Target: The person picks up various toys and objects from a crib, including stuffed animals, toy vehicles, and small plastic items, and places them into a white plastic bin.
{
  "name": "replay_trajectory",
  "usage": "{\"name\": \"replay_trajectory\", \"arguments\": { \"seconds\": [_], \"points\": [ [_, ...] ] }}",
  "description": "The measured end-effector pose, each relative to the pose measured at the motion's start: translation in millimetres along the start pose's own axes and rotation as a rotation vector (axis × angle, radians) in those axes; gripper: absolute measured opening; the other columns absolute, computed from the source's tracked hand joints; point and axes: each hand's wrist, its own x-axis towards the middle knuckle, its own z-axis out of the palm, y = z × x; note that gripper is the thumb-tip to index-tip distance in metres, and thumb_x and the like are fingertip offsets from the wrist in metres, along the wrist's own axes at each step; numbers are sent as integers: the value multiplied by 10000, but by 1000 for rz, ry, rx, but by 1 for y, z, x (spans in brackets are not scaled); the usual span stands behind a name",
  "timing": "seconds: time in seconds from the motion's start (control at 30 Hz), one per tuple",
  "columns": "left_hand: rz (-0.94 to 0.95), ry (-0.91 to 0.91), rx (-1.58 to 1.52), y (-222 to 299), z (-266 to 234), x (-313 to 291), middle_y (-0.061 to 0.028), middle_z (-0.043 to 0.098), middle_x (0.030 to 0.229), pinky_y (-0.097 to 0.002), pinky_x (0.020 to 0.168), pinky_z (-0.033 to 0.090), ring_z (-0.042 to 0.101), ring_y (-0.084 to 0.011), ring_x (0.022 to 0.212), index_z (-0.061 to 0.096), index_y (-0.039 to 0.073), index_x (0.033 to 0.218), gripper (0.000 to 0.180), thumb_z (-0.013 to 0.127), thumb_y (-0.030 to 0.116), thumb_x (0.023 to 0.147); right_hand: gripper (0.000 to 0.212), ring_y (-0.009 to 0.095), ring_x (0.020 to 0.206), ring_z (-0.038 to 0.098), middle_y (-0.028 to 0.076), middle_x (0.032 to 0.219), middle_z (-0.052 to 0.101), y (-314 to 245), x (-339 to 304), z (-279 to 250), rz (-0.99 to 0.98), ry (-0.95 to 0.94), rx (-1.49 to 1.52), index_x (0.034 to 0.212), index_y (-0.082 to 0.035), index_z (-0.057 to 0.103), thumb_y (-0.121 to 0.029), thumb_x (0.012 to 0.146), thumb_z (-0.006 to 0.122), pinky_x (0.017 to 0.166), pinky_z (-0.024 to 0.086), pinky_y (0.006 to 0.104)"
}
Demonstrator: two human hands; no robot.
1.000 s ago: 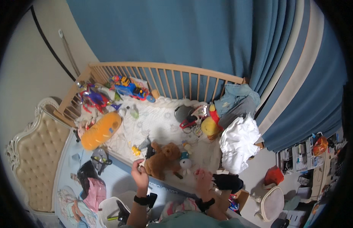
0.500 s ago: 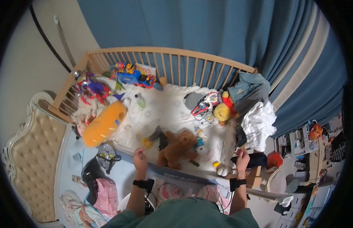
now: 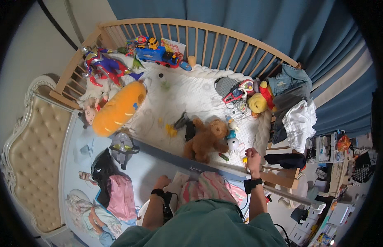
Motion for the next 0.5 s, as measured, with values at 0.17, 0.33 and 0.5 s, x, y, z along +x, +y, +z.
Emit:
{"name": "replay_trajectory", "arguments": {
  "seconds": [0.17,0.33,0.5],
  "points": [
    [69,189,-164,35,-13,16,-163,593,1043,-411,793,456,563,-332,945,540,36,1121,427,549,303,788,237,221,620,631,130,674,627,14,8,13,13,-36,-70,799,-14,599,-169,878,437,586,481,328],
    [481,492,-98,95,-46,30,-190,599,937,-393,758,456,571,-318,906,549,67,1022,238,501,190,824,219,277,691,631,142,719,635,61,30,34,83,-1,63,779,-17,601,-143,844,434,637,482,360],
    [580,489,-340,193,-61,1,-167,602,860,-370,696,466,590,-310,811,556,60,955,162,483,144,838,255,188,599,592,115,645,615,96,39,24,155,52,60,762,19,599,-174,850,456,578,457,321]
  ]
}}
